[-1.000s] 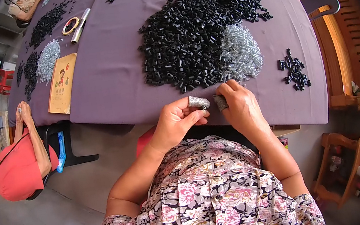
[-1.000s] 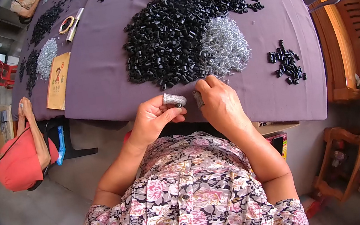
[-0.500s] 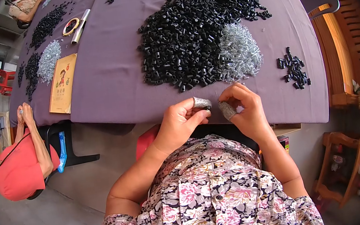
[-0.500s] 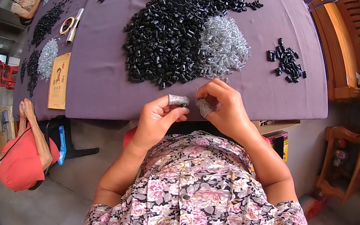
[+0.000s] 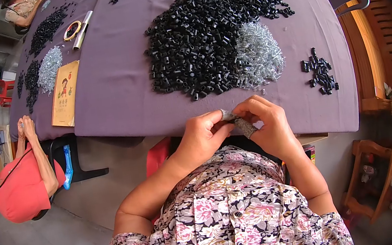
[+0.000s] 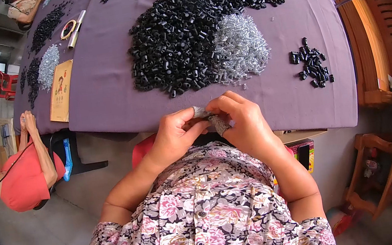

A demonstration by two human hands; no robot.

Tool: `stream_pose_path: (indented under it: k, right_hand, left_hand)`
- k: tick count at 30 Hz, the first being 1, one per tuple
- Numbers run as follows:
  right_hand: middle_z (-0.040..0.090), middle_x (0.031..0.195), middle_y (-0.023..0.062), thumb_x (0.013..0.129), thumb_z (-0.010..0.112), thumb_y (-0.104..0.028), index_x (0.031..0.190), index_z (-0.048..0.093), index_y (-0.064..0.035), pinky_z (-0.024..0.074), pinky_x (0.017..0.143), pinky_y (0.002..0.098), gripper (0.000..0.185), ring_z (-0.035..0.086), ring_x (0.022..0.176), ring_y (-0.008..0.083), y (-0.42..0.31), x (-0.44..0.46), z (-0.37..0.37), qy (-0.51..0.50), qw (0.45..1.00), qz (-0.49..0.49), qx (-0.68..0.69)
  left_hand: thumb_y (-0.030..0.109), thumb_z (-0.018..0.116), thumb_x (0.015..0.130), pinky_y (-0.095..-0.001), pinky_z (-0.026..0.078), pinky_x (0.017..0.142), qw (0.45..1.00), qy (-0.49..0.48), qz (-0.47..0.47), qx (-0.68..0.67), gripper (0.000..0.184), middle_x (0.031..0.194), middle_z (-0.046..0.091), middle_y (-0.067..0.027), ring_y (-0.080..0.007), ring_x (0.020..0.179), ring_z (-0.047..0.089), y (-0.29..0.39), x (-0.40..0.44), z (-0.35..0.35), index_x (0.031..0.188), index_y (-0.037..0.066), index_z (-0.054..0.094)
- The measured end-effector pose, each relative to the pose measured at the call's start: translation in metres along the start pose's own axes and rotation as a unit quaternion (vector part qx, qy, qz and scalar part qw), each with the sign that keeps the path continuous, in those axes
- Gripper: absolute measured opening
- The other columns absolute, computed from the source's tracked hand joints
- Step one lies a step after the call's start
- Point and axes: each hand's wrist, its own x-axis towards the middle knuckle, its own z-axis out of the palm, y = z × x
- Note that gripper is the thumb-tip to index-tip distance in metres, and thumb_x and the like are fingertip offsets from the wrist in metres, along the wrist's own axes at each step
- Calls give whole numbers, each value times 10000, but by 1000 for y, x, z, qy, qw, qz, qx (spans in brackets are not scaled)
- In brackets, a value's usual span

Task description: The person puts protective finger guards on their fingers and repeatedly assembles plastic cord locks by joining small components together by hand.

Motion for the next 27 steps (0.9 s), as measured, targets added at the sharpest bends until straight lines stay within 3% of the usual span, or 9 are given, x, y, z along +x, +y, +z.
stream_pose_path:
  k: [5, 9, 15, 18, 27]
  right_hand:
    - [654, 954, 112, 718, 672, 145, 1061, 690, -18, 568, 742, 339, 381, 702, 836, 254, -3, -1, 1, 19, 1000, -9, 23]
    - [652, 952, 123, 705, 649, 158, 1058, 690, -20, 565, 739, 354, 398, 701, 842, 273, -8, -3, -4, 20, 1000, -6, 23]
    - [625, 942, 156, 658, 636, 159, 1048, 677, -22, 539, 734, 434, 432, 654, 868, 396, -13, -9, -6, 17, 995, -70, -70]
    - [609, 944, 158, 651, 645, 144, 1053, 673, -29, 526, 742, 457, 439, 638, 886, 416, -17, -13, -6, 3, 994, -69, -79]
    - [579, 909, 149, 675, 641, 102, 1018, 624, -4, 521, 734, 476, 360, 630, 864, 393, -22, -24, -11, -11, 989, -92, -112]
  left_hand:
    - [19, 643, 969, -242, 535, 760, 999, -6, 32, 17, 140, 930, 726, -33, -57, 858, 643, -7, 4, 7, 1094, -32, 677]
    - [25, 638, 978, -240, 532, 737, 995, -30, -1, -92, 148, 934, 721, -31, -64, 830, 643, -8, 6, 10, 1115, -18, 673]
    - [55, 639, 994, -237, 544, 727, 989, -40, -30, -142, 147, 927, 711, -23, -70, 805, 652, -7, 3, 13, 1120, -7, 683]
    - [75, 632, 1006, -231, 545, 724, 985, -45, -32, -165, 146, 923, 708, -17, -69, 794, 653, -3, 1, 14, 1113, -7, 690]
    - [95, 603, 1023, -226, 552, 687, 980, -58, -53, -184, 154, 918, 711, -19, -79, 753, 666, -5, -3, 20, 1093, -4, 696]
